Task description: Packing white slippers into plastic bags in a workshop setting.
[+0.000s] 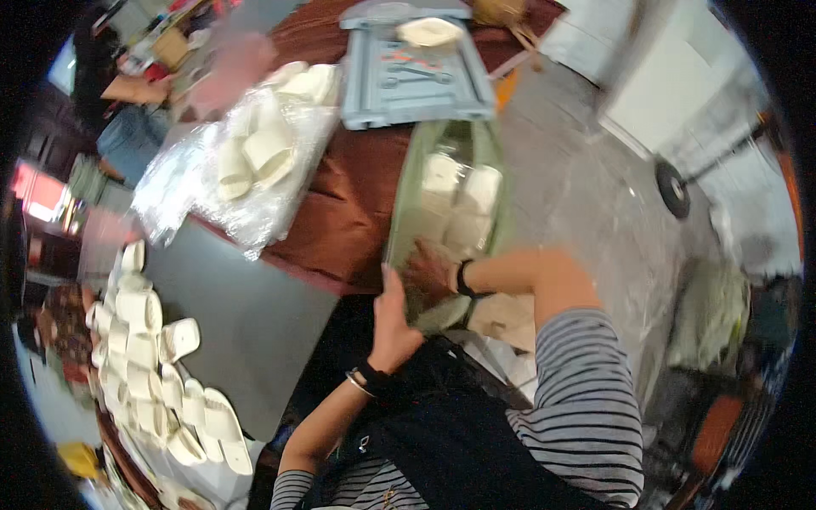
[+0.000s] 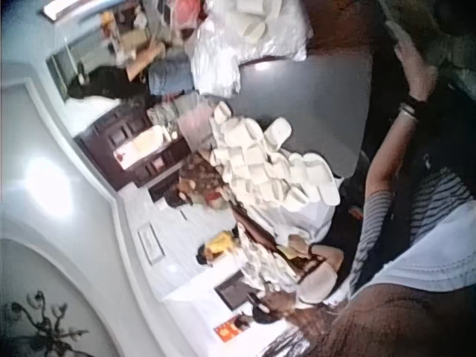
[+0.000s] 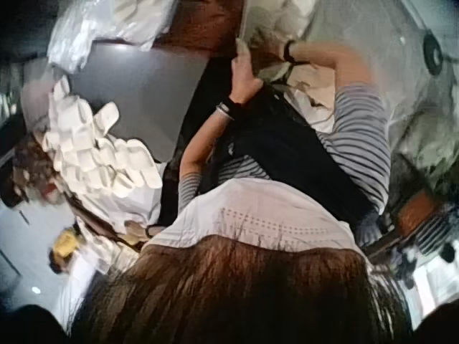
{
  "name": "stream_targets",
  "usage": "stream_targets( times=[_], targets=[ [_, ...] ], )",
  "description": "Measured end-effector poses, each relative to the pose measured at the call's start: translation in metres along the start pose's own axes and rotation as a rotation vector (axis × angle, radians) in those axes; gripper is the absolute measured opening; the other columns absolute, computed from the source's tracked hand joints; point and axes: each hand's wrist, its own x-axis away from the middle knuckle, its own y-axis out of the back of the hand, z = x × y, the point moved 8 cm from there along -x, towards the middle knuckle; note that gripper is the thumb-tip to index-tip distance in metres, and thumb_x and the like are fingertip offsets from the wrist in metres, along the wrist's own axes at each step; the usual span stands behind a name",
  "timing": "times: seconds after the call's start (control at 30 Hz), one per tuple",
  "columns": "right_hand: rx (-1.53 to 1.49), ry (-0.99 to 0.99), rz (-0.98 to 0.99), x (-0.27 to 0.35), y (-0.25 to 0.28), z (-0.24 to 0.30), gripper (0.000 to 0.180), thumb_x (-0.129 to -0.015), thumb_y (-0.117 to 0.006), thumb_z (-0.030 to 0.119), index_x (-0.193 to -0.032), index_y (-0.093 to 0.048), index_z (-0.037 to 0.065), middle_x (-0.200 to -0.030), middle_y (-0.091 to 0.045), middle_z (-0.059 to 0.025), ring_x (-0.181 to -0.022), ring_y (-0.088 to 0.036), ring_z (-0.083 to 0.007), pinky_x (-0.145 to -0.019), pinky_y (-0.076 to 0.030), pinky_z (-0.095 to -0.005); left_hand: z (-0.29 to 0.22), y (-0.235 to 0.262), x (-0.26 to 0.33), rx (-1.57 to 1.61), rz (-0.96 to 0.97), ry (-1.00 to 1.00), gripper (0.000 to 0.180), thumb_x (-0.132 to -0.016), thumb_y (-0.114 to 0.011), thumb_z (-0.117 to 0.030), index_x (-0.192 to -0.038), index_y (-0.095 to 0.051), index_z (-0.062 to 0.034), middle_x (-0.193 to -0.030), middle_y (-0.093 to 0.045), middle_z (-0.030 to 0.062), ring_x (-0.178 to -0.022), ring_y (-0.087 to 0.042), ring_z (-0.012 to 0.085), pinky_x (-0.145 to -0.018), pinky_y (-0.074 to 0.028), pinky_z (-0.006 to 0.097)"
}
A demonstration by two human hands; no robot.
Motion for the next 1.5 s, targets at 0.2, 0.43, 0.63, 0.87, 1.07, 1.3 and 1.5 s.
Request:
stream_targets(
  times=[0.2,0.43,0.63,0.87,1.07,1.3,1.5],
  targets=[
    [0.101,0.017,-0.291,-0.016,-0.058,0.005,0.057,-0.09,-0.055,0.049,-0.141,-0.054,0.022,-0.141,-0.052,-0.0069,-0.129,-0.047,-0.0342,-0.11,-0.022,-0.0687,0.004,0.012,-0.002,0.049,-0.024,0.04,0.102,-0.065,-0.059,0.007,-0.155,-0.011,0.0046,-0.156,-0.027,0.0312,-0.139,-0.034,0.047,-0.115,-0.031,0.041],
    [0.021,0.0,-0.071,0.025,-0.011,-0.02,0.05,-0.091,-0.061,0.041,-0.134,-0.061,0.015,-0.137,-0.058,-0.0126,-0.125,-0.054,-0.0329,-0.095,-0.042,-0.0556,0.001,0.042,0.005,0.22,-0.017,-0.135,0.092,-0.069,-0.059,0.005,-0.154,-0.024,0.0008,-0.151,-0.039,0.0271,-0.131,-0.047,0.0411,-0.11,-0.038,0.041],
    [-0.626,0.085,0.074,0.113,0.22,-0.048,0.038,-0.086,-0.07,0.038,-0.104,-0.073,0.004,-0.095,-0.071,-0.0186,-0.089,-0.067,-0.0375,-0.076,-0.052,-0.0445,-0.015,0.209,-0.002,-0.239,-0.563,-0.283,0.04,-0.078,-0.063,0.001,-0.117,-0.064,-0.0055,-0.122,-0.062,0.0156,-0.116,-0.057,0.0354,-0.099,-0.047,0.043],
    [-0.479,0.18,-0.783,-0.007,0.379,-0.057,0.047,-0.09,-0.068,0.029,-0.131,-0.059,0.007,-0.129,-0.059,-0.0198,-0.122,-0.054,-0.0382,-0.099,-0.047,-0.0463,0.091,0.245,-0.061,-0.647,-0.34,-0.004,0.009,-0.086,-0.054,-0.005,-0.092,-0.06,-0.0036,-0.094,-0.065,0.015,-0.093,-0.063,0.0355,-0.078,-0.052,0.047],
    [-0.29,-0.294,-0.531,-0.147,0.349,-0.111,0.068,-0.091,-0.06,0.049,-0.151,-0.04,0.025,-0.165,-0.011,-0.0131,-0.15,-0.01,-0.0447,-0.107,-0.018,-0.0792,0.069,0.243,-0.052,-0.615,-0.588,-0.211,0.009,-0.081,-0.059,-0.005,-0.084,-0.067,-0.0036,-0.088,-0.063,0.0151,-0.09,-0.062,0.0334,-0.079,-0.052,0.043],
    [-0.101,-0.378,-0.427,-0.191,0.344,-0.113,0.073,-0.089,-0.052,0.064,-0.151,-0.041,0.027,-0.167,-0.003,-0.0093,-0.152,-0.001,-0.0414,-0.106,-0.013,-0.0806,0.103,0.242,-0.051,-0.583,-0.529,-0.221,0.005,-0.074,-0.064,-0.004,-0.076,-0.067,-0.0004,-0.087,-0.061,0.016,-0.089,-0.06,0.0378,-0.08,-0.051,0.045],
    [-0.101,-0.288,-0.492,-0.189,0.343,-0.108,0.073,-0.087,-0.061,0.057,-0.15,-0.042,0.027,-0.167,-0.007,-0.0111,-0.152,-0.002,-0.0418,-0.106,-0.015,-0.0807,0.112,0.291,-0.035,-0.05,-0.901,0.096,0.057,-0.083,-0.075,-0.044,-0.114,-0.054,-0.0008,-0.121,-0.046,0.0261,-0.114,-0.05,0.042,-0.094,-0.046,0.049]
  ],
)
